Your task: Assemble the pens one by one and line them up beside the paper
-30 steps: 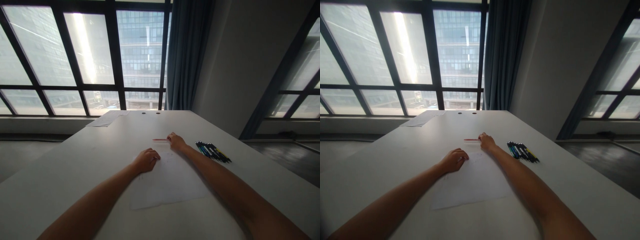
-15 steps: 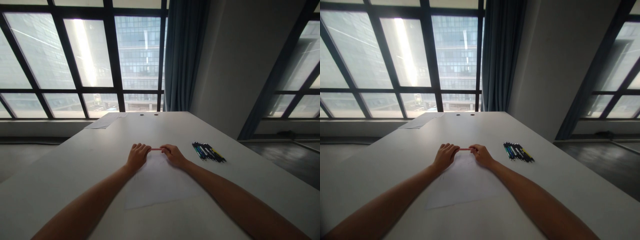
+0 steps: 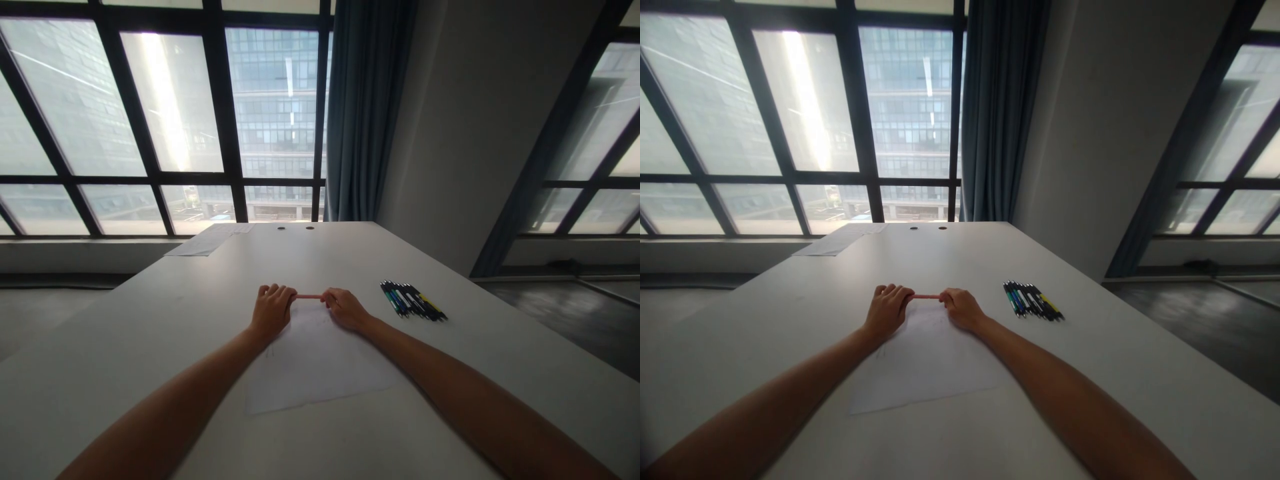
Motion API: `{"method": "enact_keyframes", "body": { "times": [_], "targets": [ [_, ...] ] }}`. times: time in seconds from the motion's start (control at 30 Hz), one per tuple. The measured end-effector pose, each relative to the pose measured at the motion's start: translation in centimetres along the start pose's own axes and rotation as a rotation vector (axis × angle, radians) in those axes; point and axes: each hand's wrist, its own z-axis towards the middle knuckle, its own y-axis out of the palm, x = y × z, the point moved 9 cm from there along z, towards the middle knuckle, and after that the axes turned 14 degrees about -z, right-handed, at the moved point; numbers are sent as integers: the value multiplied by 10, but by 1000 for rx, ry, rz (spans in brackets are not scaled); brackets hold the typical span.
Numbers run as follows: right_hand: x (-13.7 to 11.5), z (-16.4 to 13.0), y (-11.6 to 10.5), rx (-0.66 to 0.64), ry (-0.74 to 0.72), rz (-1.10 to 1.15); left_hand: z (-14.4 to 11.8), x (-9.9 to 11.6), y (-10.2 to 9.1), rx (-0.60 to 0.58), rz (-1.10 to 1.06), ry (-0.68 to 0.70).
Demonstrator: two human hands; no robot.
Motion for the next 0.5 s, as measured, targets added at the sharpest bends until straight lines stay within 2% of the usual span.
{"method": "enact_keyframes", "body": {
  "times": [0.23,0.37,0.5],
  "targets": [
    [-5,1,-8,53,-6,100,1,-1,-2,12,-41,-3],
    [-20,-1,-7,76,-3,190,1,14,6,-70,-36,119],
    [-31,-3,-2,51,7,220,-1,19,16,-154,-36,137]
  ]
}}
